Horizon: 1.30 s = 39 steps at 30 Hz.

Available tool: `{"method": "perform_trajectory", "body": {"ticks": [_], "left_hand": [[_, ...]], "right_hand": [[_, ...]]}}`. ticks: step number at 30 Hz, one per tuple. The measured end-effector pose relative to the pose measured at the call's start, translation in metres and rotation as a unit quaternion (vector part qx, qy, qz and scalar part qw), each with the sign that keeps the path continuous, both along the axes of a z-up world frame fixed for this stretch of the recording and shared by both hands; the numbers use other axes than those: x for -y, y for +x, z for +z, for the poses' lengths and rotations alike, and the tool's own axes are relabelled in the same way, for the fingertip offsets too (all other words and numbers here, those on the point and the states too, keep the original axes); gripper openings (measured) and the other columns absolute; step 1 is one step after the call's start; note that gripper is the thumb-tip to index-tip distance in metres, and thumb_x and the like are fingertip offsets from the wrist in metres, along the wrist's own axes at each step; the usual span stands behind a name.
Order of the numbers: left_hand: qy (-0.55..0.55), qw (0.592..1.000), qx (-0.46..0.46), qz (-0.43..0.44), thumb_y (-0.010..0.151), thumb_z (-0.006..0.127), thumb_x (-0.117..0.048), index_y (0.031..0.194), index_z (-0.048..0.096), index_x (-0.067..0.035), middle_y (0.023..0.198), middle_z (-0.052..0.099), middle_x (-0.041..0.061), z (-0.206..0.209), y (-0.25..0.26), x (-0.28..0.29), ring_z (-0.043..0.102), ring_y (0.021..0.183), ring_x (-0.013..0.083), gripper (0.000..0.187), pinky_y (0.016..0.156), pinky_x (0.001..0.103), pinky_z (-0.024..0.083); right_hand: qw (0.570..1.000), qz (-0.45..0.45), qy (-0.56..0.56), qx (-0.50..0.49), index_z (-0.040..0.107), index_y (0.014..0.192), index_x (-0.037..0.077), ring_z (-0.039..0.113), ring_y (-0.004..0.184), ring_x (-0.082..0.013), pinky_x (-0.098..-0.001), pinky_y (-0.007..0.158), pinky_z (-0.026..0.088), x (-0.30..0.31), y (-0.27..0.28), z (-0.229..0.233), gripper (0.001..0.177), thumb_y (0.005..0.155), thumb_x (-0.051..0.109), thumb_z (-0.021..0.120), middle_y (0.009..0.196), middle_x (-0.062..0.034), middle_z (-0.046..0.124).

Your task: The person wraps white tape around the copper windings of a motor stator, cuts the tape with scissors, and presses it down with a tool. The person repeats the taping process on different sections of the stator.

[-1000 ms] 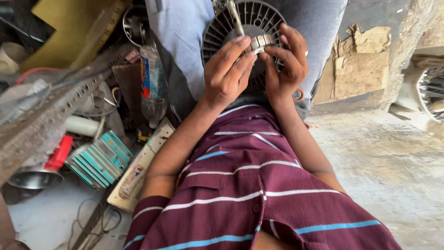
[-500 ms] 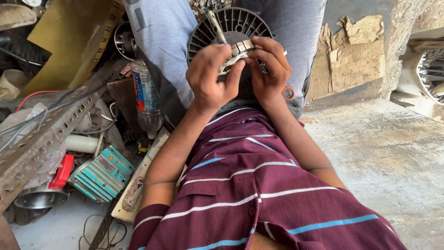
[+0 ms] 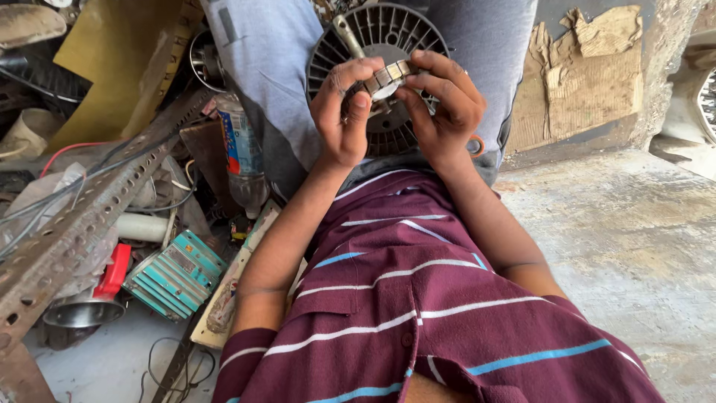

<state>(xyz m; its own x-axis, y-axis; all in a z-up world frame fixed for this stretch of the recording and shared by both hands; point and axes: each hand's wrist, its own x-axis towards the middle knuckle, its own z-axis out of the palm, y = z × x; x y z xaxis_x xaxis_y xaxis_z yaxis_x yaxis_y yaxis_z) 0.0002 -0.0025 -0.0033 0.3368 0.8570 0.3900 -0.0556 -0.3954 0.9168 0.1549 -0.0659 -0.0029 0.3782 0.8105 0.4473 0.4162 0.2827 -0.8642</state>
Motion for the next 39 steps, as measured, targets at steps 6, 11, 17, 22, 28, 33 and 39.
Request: {"method": "perform_trajectory", "body": {"ticks": [6, 11, 17, 22, 28, 33, 39], "left_hand": [[0.233, 0.957, -0.165, 0.053, 0.103, 0.072, -0.009, 0.113, 0.066, -0.003, 0.126, 0.064, 0.015, -0.005, 0.002, 0.004, 0.068, 0.118, 0.0313, 0.013, 0.101, 0.041, 0.06], [0.27, 0.937, -0.213, 0.063, 0.1, 0.075, -0.01, 0.108, 0.072, 0.0, 0.127, 0.064, 0.016, 0.0, 0.004, 0.002, 0.067, 0.118, 0.032, 0.013, 0.1, 0.042, 0.061], [0.267, 0.936, -0.217, 0.073, 0.098, 0.076, -0.005, 0.104, 0.074, 0.003, 0.128, 0.064, 0.017, 0.002, 0.004, 0.004, 0.068, 0.117, 0.0333, 0.01, 0.098, 0.042, 0.062], [0.245, 0.949, -0.183, 0.079, 0.096, 0.076, -0.006, 0.102, 0.075, 0.001, 0.126, 0.064, 0.014, 0.001, 0.006, 0.004, 0.069, 0.115, 0.0325, 0.009, 0.097, 0.042, 0.063], [0.254, 0.951, -0.151, 0.094, 0.096, 0.076, -0.008, 0.1, 0.075, 0.0, 0.123, 0.065, 0.013, -0.003, 0.01, 0.001, 0.07, 0.113, 0.0308, 0.008, 0.095, 0.041, 0.064], [0.259, 0.948, -0.153, 0.103, 0.096, 0.076, -0.008, 0.101, 0.076, -0.001, 0.123, 0.065, 0.013, -0.009, 0.007, 0.007, 0.069, 0.113, 0.0298, 0.008, 0.096, 0.039, 0.064], [0.278, 0.94, -0.162, 0.111, 0.098, 0.075, -0.006, 0.104, 0.075, -0.001, 0.126, 0.065, 0.013, -0.009, 0.009, 0.001, 0.068, 0.116, 0.03, 0.008, 0.099, 0.041, 0.063]], "right_hand": [[0.997, -0.023, -0.001, 0.069, 0.072, 0.1, -0.002, 0.073, 0.108, -0.0314, -0.0379, 0.094, 0.06, -0.002, -0.005, 0.004, 0.017, 0.089, -0.01, 0.082, 0.118, -0.0163, 0.071], [0.999, -0.031, 0.015, 0.016, 0.072, 0.101, -0.003, 0.073, 0.109, -0.0325, -0.0378, 0.094, 0.061, -0.005, -0.006, 0.002, 0.019, 0.087, -0.008, 0.084, 0.119, -0.0181, 0.07], [0.999, -0.034, -0.005, 0.0, 0.073, 0.101, -0.003, 0.074, 0.109, -0.0275, -0.035, 0.096, 0.061, 0.0, -0.008, -0.005, 0.018, 0.088, -0.009, 0.083, 0.121, -0.0171, 0.071], [0.999, -0.038, -0.018, -0.035, 0.072, 0.101, -0.003, 0.073, 0.11, -0.0262, -0.0347, 0.098, 0.061, 0.001, -0.01, -0.009, 0.017, 0.089, -0.009, 0.083, 0.123, -0.0165, 0.071], [0.991, -0.012, -0.03, -0.129, 0.072, 0.104, -0.004, 0.069, 0.119, -0.0274, -0.0367, 0.108, 0.057, 0.0, -0.012, -0.005, 0.013, 0.094, -0.01, 0.077, 0.133, -0.018, 0.067], [0.997, -0.047, -0.054, -0.042, 0.07, 0.102, -0.002, 0.072, 0.119, -0.0247, -0.0356, 0.104, 0.059, 0.007, -0.016, -0.005, 0.012, 0.095, -0.008, 0.076, 0.131, -0.015, 0.07], [0.997, -0.055, -0.047, -0.03, 0.071, 0.103, -0.002, 0.071, 0.117, -0.0298, -0.0383, 0.103, 0.059, 0.002, -0.013, 0.001, 0.015, 0.091, -0.009, 0.078, 0.127, -0.0163, 0.07]]}}
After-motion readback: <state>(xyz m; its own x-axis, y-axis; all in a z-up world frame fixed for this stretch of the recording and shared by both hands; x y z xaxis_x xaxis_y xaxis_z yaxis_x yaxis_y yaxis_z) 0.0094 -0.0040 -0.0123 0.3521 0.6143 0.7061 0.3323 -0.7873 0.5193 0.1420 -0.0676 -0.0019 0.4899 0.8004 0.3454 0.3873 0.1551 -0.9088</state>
